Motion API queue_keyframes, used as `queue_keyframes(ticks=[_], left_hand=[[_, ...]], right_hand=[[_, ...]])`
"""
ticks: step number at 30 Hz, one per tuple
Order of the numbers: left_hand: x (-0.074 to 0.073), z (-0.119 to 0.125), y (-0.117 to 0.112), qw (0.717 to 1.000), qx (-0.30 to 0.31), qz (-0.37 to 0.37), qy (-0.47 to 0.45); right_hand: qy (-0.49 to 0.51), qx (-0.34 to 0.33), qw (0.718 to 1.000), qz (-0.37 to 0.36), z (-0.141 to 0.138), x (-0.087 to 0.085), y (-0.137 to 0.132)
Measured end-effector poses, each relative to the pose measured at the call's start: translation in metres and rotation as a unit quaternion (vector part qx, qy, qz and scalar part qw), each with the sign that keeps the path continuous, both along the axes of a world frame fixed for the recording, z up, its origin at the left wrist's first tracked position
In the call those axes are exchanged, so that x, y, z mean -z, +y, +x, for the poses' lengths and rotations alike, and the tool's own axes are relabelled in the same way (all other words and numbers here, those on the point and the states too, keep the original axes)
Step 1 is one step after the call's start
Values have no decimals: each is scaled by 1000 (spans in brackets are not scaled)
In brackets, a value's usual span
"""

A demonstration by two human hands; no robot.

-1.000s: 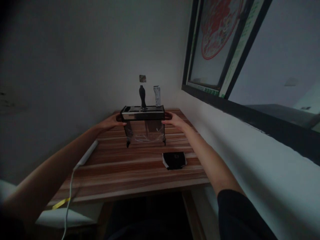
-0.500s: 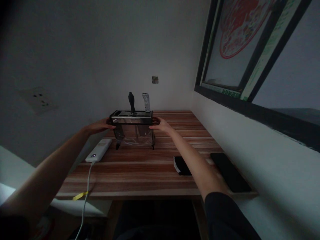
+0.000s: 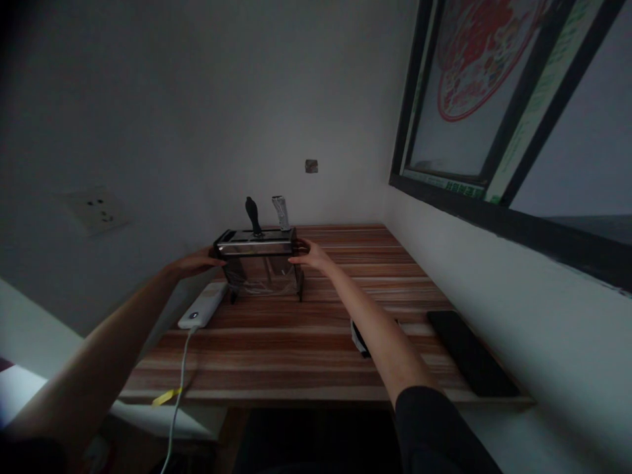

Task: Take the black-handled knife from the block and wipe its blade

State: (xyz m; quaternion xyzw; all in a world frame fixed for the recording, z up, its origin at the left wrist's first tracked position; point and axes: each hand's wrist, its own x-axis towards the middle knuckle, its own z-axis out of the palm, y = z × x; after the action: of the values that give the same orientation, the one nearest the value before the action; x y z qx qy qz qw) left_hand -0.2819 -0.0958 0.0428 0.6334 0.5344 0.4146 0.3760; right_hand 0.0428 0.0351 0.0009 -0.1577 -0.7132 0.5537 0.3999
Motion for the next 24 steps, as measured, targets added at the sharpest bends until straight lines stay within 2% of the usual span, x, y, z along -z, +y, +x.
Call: queue_keyframes(ticks=[14,24], left_hand=[[4,-7,-2,999,-15,-12,-31],[28,-2,0,992,-77,21,-102]], right_hand=[[6,1,1000,6,-8,5,2],[7,1,1000,3,-7,4,-1]])
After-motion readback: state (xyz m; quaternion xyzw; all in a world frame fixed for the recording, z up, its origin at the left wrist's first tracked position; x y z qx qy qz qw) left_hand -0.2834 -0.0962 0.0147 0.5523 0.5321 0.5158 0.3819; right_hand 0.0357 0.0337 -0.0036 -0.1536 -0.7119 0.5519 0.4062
